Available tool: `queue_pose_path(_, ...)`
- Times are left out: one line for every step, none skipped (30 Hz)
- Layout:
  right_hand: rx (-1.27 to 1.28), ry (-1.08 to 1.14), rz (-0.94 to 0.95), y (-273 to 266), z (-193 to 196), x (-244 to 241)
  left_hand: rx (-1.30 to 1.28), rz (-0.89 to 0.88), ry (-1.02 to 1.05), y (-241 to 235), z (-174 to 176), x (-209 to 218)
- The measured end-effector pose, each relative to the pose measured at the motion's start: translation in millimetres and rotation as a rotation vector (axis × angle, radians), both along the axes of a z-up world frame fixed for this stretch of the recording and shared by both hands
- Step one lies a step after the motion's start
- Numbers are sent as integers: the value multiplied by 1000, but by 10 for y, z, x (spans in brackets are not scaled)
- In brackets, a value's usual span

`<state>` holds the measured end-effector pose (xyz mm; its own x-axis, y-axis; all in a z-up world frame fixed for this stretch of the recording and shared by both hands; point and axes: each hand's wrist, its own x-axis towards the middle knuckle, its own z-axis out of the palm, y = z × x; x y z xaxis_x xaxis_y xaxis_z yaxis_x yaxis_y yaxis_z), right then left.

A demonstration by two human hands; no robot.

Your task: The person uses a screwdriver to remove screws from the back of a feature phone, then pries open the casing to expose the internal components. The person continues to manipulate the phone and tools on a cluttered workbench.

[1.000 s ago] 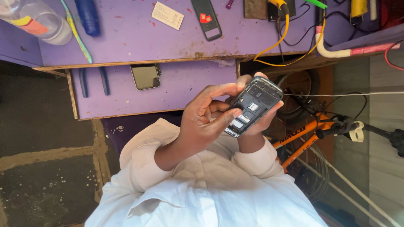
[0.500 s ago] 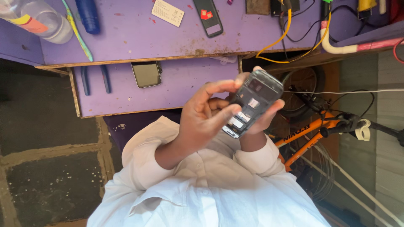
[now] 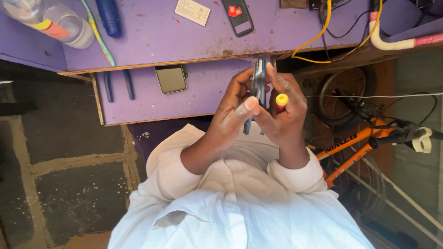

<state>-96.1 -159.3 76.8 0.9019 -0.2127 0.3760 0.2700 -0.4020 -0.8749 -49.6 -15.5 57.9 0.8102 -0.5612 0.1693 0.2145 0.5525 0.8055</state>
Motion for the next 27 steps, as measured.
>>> queue_pose_path(-76, -22, -1, 13, 41, -4, 8, -12, 56, 3, -28, 0)
queue_pose_path(-153, -44, -3, 23, 77, -5, 14, -25, 111, -3, -61, 7)
queue_pose_path(-181, -47, -7, 36, 106, -5, 20, -39, 166, -5, -95, 8)
queue_pose_path(-208, -49, -11, 54, 128, -8, 17, -51, 166, 0, -130, 7)
queue_pose_path(-235, -51, -15, 70, 148, -12, 13, -63, 167, 2, -165, 14)
queue_pose_path(-241, -57, -9, 78, 168, -14, 10, -74, 165, 6, -196, 19)
queue_pose_path(-246, -64, -3, 83, 187, -18, 26, -52, 119, 8, -223, 15)
queue_pose_path(-252, -68, 3, 87, 203, -25, 42, -31, 74, 4, -245, 3)
queue_pose_path(-253, -72, 5, 91, 216, -31, 57, -9, 29, 0, -265, -8)
queue_pose_path(-256, -76, 5, 94, 227, -33, 39, 3, 10, -8, -283, -13)
queue_pose_path(-259, -81, 6, 96, 234, -35, 21, 15, -10, -16, -299, -20)
queue_pose_path(-263, -85, 3, 98, 239, -39, 2, 27, -27, -25, -314, -32)
queue_pose_path(-267, -88, 1, 101, 241, -42, -5, 27, -20, -32, -325, -47)
queue_pose_path(-271, -93, -1, 103, 242, -38, -12, 29, -14, -37, -333, -60)
queue_pose_path(-263, -96, 4, 104, 242, -33, -18, 30, -7, -41, -340, -71)
queue_pose_path(-254, -98, 8, 106, 240, -30, -24, 33, -4, -42, -345, -83)
queue_pose_path(-246, -100, 13, 103, 239, -28, -30, 35, -1, -43, -349, -93)
queue_pose_path(-248, -108, 21, 96, 238, -25, -37, 38, 2, -44, -351, -99)
queue_pose_path(-250, -116, 29, 89, 235, -20, -23, 43, -8, -38, -352, -100)
queue_pose_path(-252, -125, 37, 79, 231, -15, -9, 48, -19, -30, -349, -99)
queue_pose_path(-246, -117, 57, 59, 229, -9, 6, 54, -29, -23, -343, -95)
queue_pose_path(-240, -108, 77, 23, 229, -3, 16, 50, -53, -13, -335, -91)
queue_pose_path(-234, -100, 97, -14, 223, 3, 27, 46, -77, 3, -324, -85)
queue_pose_path(-237, -126, 119, -53, 210, 15, 37, 43, -100, 17, -309, -83)
queue_pose_path(-240, -151, 140, -96, 192, 29, 58, 57, -133, 26, -288, -88)
queue_pose_path(-243, -178, 161, -132, 168, 35, 79, 70, -167, 39, -261, -95)
queue_pose_path(-211, -185, 180, -160, 139, 32, 99, 84, -201, 52, -229, -96)
